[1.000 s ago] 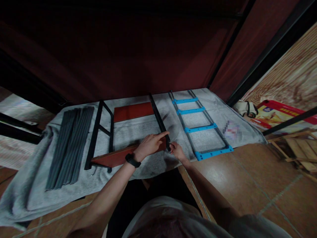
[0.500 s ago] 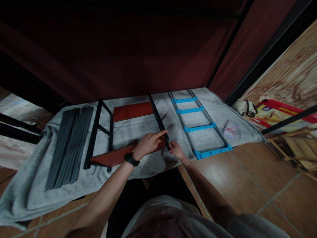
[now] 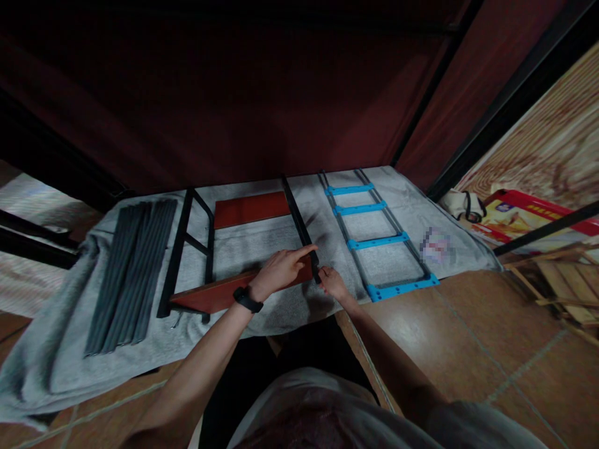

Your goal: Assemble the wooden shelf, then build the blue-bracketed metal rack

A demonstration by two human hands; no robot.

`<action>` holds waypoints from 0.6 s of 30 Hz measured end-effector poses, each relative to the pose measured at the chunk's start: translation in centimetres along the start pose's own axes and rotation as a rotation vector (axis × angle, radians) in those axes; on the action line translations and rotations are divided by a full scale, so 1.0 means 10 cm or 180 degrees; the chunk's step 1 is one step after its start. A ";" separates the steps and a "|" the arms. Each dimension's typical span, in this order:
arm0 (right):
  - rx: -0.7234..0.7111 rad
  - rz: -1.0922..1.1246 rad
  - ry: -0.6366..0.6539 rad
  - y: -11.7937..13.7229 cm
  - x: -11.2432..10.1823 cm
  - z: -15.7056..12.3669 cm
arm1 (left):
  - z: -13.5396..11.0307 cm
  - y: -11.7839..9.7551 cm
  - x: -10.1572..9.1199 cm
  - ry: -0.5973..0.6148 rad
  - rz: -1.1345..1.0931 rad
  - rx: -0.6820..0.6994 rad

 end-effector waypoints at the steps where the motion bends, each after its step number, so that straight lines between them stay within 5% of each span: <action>1: 0.0072 0.0121 0.0058 -0.01 0.00 0.00 | 0.00 0.00 0.00 0.0004 -0.0023 0.0001; 11: 0.0302 0.0756 0.0405 -0.07 0.07 -0.02 | 0.00 0.01 0.01 0.0022 0.0095 0.0074; 18: 0.0237 0.0568 0.0360 -0.05 0.05 -0.05 | -0.01 -0.01 0.04 0.0061 0.0138 0.0098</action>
Point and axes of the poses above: each hand's wrist, its own z-axis towards the middle knuckle, its own x-axis out of the palm, y = z × x, the point moved 5 cm from there along z, towards the middle knuckle, and after that the axes turned 11 degrees about x, right-handed, at the moved point
